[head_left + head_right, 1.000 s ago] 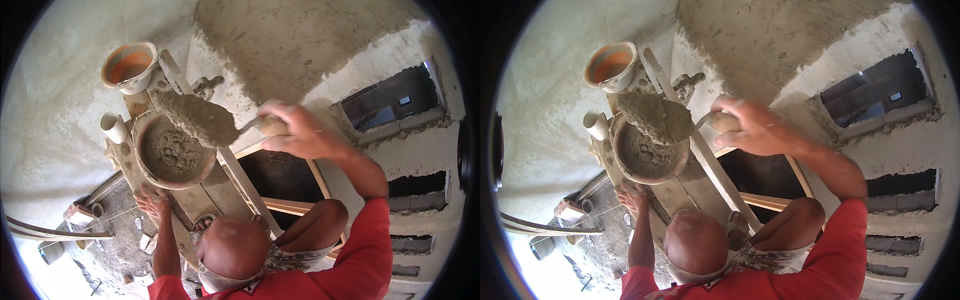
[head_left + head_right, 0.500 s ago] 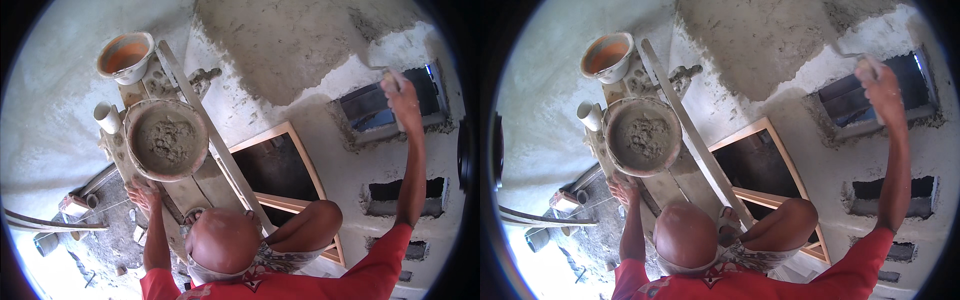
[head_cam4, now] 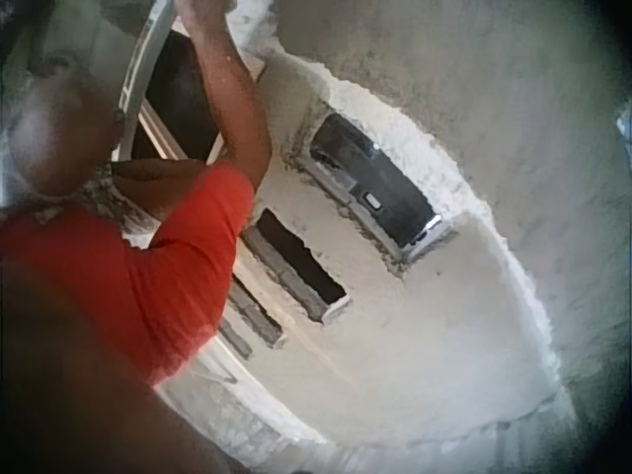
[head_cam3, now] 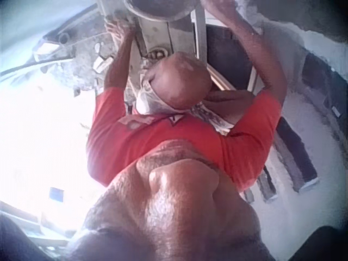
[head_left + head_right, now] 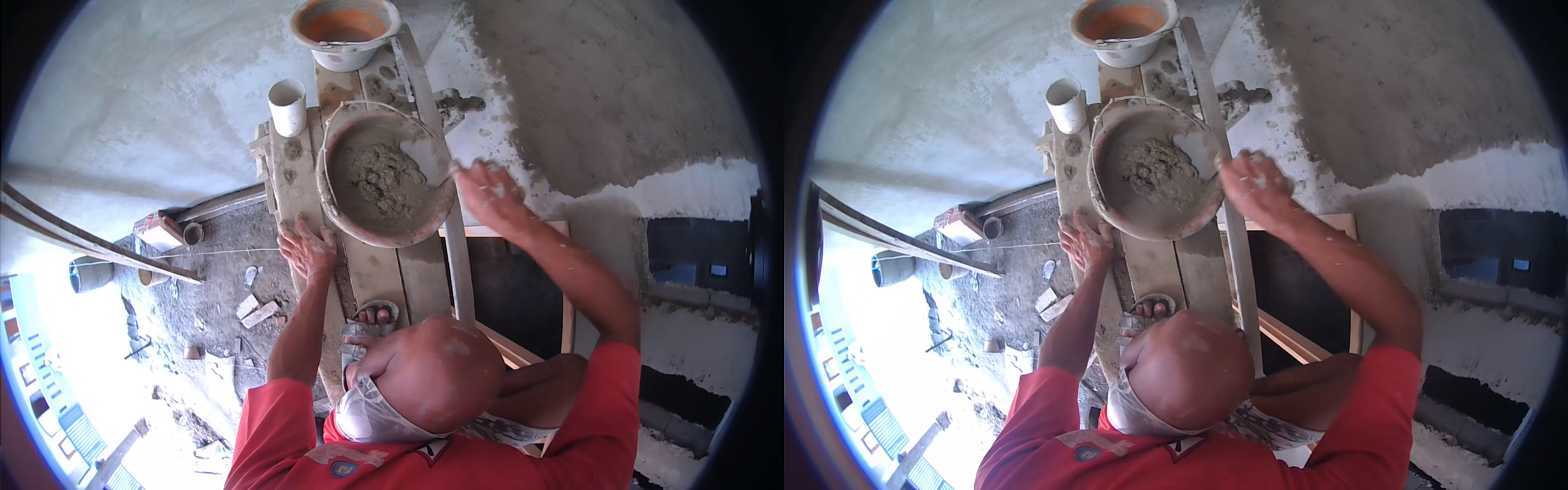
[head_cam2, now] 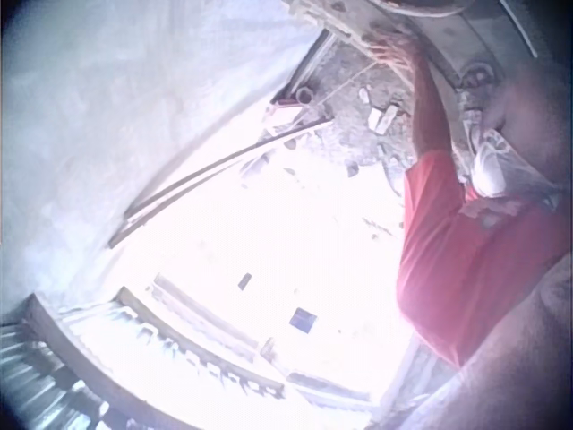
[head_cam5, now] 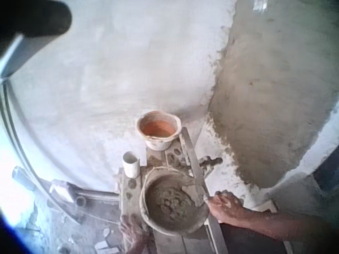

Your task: The person applies plaster to a wall using a trowel and then smooths it with a long straightedge board.

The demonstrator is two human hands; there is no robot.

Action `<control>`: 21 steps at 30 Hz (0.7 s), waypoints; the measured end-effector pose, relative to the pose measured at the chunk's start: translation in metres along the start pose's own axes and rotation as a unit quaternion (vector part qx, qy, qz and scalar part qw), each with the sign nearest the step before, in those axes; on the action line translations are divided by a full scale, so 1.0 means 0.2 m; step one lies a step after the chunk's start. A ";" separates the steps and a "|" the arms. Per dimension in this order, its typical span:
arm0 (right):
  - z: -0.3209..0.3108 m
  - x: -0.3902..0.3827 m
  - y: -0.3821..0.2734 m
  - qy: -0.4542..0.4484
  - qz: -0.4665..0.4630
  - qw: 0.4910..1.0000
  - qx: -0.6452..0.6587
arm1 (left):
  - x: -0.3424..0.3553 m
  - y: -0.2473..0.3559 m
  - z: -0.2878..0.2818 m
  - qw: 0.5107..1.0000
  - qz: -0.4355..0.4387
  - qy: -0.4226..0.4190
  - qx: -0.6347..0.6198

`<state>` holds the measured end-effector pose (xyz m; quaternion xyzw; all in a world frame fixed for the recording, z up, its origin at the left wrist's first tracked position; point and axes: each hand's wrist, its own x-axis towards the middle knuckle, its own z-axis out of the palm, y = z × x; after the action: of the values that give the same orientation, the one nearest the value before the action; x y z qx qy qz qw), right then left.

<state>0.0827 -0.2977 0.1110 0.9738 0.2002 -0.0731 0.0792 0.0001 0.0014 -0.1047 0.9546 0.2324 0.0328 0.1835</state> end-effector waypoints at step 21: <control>0.13 -0.16 0.01 0.002 0.036 0.959 0.281 | -0.01 -0.02 0.08 0.999 -0.016 0.002 0.037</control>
<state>0.0521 -0.3153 0.0920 0.9635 0.1368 -0.1217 -0.1952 -0.0001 -0.0019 -0.1211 0.9569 0.2489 0.0229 0.1481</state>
